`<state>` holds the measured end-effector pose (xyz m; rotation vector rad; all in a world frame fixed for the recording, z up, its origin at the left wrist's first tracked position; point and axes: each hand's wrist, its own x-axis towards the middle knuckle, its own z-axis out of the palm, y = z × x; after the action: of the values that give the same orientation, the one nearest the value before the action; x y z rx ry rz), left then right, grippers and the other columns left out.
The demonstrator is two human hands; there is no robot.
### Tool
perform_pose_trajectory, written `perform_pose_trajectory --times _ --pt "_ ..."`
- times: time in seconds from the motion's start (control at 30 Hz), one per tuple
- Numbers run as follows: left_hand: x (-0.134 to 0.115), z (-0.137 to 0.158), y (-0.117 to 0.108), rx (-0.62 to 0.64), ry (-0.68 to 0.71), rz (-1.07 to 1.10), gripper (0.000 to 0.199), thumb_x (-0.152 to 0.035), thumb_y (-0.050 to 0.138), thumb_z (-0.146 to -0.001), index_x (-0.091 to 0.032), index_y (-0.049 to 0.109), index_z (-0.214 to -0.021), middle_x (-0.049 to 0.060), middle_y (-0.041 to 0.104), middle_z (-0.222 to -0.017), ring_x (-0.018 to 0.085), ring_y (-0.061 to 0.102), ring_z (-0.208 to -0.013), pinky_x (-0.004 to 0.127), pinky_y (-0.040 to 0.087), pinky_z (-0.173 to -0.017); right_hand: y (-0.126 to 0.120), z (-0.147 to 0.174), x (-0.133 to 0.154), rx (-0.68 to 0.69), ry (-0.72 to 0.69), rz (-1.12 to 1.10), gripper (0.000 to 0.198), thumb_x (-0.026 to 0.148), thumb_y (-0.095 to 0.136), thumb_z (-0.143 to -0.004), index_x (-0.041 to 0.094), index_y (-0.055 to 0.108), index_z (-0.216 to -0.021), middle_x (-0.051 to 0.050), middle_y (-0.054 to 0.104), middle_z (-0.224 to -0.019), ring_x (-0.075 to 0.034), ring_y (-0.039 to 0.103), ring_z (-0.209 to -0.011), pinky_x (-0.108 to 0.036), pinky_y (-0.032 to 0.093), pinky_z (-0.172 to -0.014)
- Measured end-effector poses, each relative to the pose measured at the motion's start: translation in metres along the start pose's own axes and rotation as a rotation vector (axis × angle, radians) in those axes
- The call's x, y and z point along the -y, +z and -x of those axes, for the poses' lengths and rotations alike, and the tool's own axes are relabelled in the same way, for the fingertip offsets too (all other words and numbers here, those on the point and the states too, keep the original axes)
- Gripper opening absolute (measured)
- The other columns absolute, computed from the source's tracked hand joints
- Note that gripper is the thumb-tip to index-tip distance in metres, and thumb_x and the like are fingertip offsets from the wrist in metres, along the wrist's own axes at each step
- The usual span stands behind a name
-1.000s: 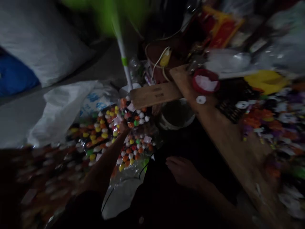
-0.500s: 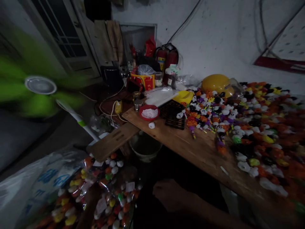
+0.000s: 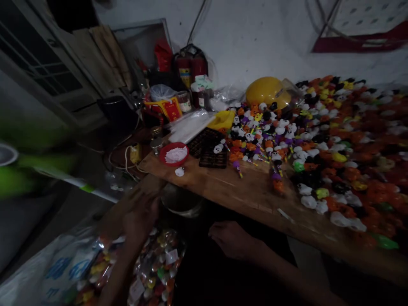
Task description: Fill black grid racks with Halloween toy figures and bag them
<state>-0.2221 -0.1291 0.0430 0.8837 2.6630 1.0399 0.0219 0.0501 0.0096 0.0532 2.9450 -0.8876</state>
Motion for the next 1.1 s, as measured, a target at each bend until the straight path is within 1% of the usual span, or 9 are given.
perform_pose_trajectory --times 0.1,0.17,0.3,0.43,0.57,0.73,0.83,0.97,1.1 --pt "-0.065 -0.062 0.066 0.062 0.157 -0.044 0.032 -0.030 0.064 -0.092 -0.026 0.067 -0.123 0.008 0.070 -0.130 0.030 0.064 -0.124 0.042 0.047 -0.112 -0.007 0.007 -0.006 -0.017 -0.011 -0.030 0.021 0.007 0.049 -0.095 0.016 0.067 -0.089 -0.004 0.072 -0.093 -0.013 0.063 -0.077 -0.024 0.042 -0.067" --pt "-0.099 -0.093 0.105 0.062 0.203 -0.082 0.038 -0.031 0.062 -0.093 -0.022 0.063 -0.130 0.012 0.066 -0.136 0.033 0.060 -0.131 0.045 0.045 -0.115 -0.020 0.016 -0.011 -0.069 0.015 -0.052 0.019 0.008 0.050 -0.094 0.016 0.064 -0.084 -0.003 0.070 -0.087 -0.012 0.060 -0.072 -0.024 0.039 -0.063" --pt "-0.129 -0.125 0.151 0.011 0.177 -0.182 0.042 -0.026 0.060 -0.093 -0.015 0.059 -0.133 0.021 0.061 -0.137 0.041 0.057 -0.129 0.057 0.045 -0.110 -0.061 0.016 -0.026 -0.198 0.283 -0.040 0.020 0.008 0.049 -0.095 0.016 0.068 -0.096 -0.004 0.071 -0.085 -0.014 0.061 -0.069 -0.024 0.039 -0.062" --pt "-0.129 -0.122 0.162 0.002 0.201 -0.226 0.036 -0.024 0.060 -0.092 -0.015 0.061 -0.127 0.019 0.058 -0.138 0.038 0.056 -0.131 0.054 0.049 -0.109 -0.107 -0.041 -0.051 -0.251 0.449 0.087 0.032 0.011 0.047 -0.098 0.015 0.066 -0.124 -0.012 0.072 -0.117 -0.022 0.069 -0.091 -0.029 0.050 -0.071" --pt "-0.122 -0.104 0.166 0.027 0.298 -0.198 0.037 -0.017 0.053 -0.093 -0.019 0.062 -0.129 0.014 0.055 -0.146 0.030 0.061 -0.127 0.044 0.057 -0.101 -0.134 -0.119 -0.084 -0.375 0.464 0.245 0.052 0.007 0.035 -0.100 0.016 0.050 -0.149 -0.018 0.046 -0.158 -0.027 0.063 -0.122 -0.039 0.056 -0.093" --pt "-0.113 -0.096 0.170 0.002 0.423 -0.164 0.038 -0.007 0.048 -0.088 -0.018 0.068 -0.119 0.011 0.068 -0.132 0.026 0.065 -0.123 0.040 0.056 -0.103 -0.139 -0.165 -0.124 -0.304 0.447 0.381 0.054 0.011 0.030 -0.103 0.019 0.048 -0.153 -0.016 0.038 -0.165 -0.029 0.065 -0.120 -0.040 0.058 -0.091" --pt "-0.109 -0.091 0.173 -0.030 0.483 -0.160 0.036 -0.009 0.051 -0.086 -0.018 0.070 -0.116 0.011 0.070 -0.128 0.028 0.068 -0.113 0.042 0.058 -0.095 -0.135 -0.162 -0.125 -0.301 0.275 0.499 0.051 0.012 0.033 -0.104 0.020 0.050 -0.151 -0.014 0.048 -0.159 -0.027 0.064 -0.123 -0.039 0.057 -0.095" --pt "-0.101 -0.068 0.178 -0.069 0.550 -0.161 0.028 -0.014 0.054 -0.087 -0.011 0.071 -0.109 0.019 0.072 -0.116 0.038 0.066 -0.109 0.058 0.053 -0.096 -0.120 -0.124 -0.089 -0.371 0.047 0.558 0.048 0.016 0.037 -0.106 0.024 0.047 -0.152 -0.011 0.057 -0.150 -0.023 0.062 -0.124 -0.036 0.054 -0.099" --pt "-0.095 -0.029 0.173 -0.015 0.621 -0.125 0.029 -0.017 0.060 -0.085 -0.011 0.069 -0.112 0.020 0.071 -0.118 0.040 0.062 -0.117 0.061 0.050 -0.102 -0.100 -0.066 -0.048 -0.316 0.273 0.446 0.041 0.030 0.040 -0.109 0.023 0.054 -0.147 -0.012 0.069 -0.127 -0.022 0.069 -0.104 -0.034 0.055 -0.087"
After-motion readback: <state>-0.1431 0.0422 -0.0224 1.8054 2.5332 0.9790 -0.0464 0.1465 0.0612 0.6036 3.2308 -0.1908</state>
